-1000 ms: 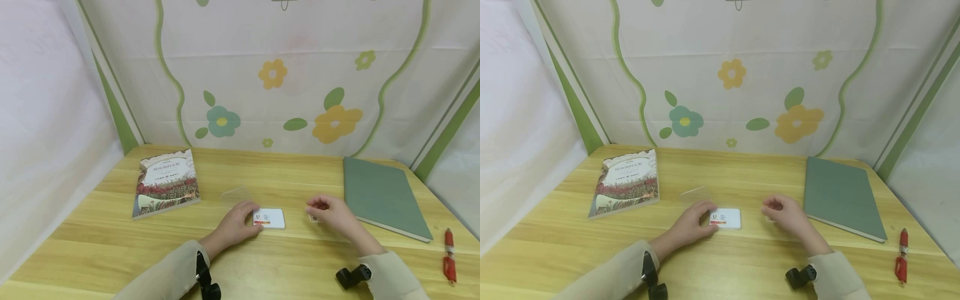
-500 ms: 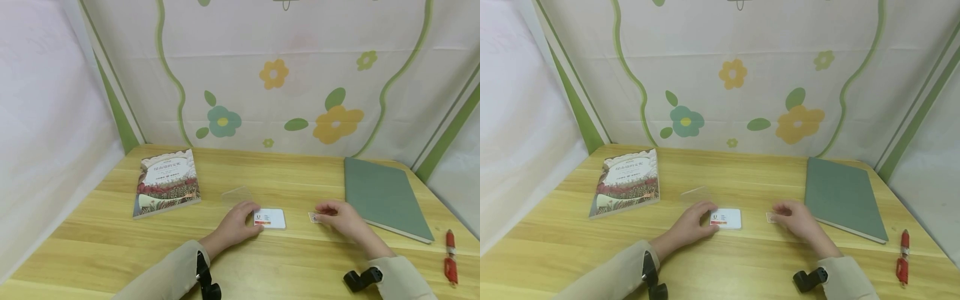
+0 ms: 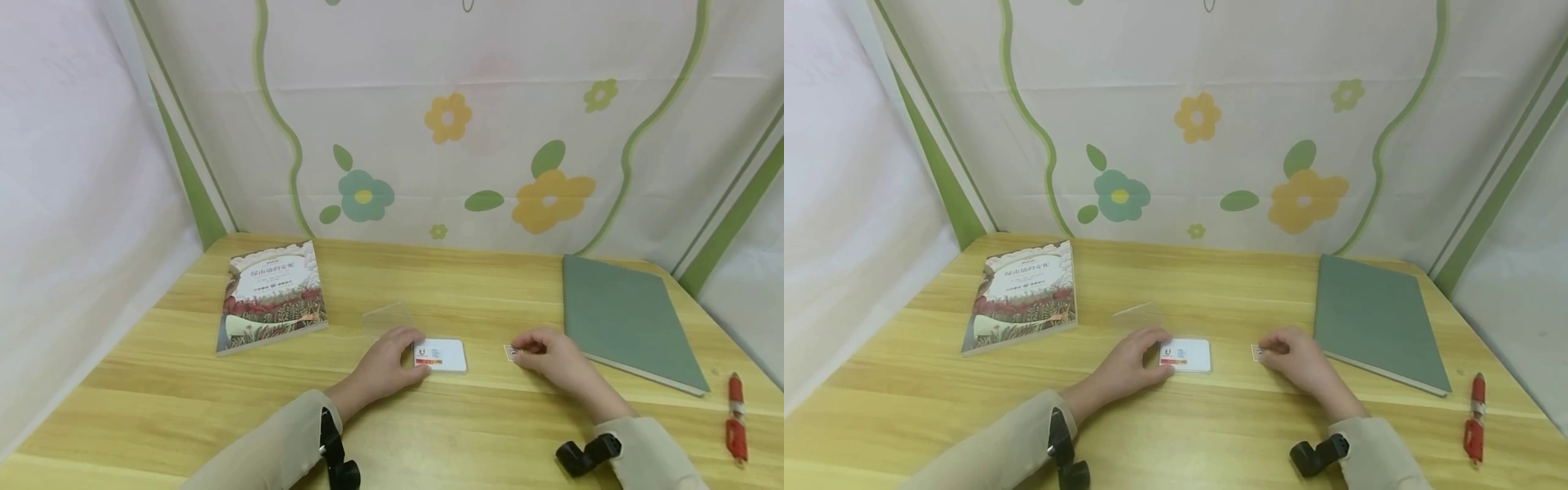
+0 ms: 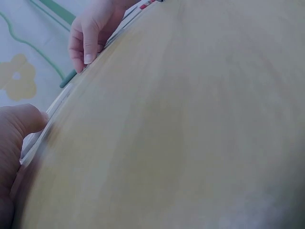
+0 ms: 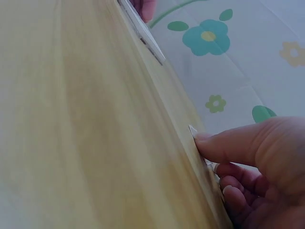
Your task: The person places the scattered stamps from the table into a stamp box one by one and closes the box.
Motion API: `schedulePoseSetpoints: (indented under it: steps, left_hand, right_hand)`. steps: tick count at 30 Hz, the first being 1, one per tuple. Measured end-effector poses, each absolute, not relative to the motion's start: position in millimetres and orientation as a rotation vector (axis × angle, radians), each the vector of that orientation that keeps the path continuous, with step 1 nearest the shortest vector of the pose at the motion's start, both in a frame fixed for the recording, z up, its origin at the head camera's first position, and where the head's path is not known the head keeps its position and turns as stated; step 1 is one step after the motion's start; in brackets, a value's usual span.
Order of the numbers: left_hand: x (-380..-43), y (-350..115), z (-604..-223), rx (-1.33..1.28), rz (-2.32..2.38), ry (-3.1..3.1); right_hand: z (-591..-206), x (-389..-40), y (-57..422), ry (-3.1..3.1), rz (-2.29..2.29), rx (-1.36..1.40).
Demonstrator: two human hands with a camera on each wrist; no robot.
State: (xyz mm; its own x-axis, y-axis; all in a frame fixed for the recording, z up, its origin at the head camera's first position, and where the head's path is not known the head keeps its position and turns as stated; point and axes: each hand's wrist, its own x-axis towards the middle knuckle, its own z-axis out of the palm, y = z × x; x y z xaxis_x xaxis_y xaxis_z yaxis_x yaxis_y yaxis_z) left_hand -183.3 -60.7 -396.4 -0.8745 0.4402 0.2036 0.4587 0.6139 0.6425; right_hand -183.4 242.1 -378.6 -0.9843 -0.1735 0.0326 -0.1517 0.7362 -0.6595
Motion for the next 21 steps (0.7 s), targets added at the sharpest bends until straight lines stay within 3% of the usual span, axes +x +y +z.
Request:
schedulePoseSetpoints:
  steps: [21]
  left_hand:
    - [-182.6,-61.0,-395.0,-0.801,-1.12,-2.785]
  right_hand:
    - [-378.7,-184.5,241.2,2.858,-1.171,-0.211]
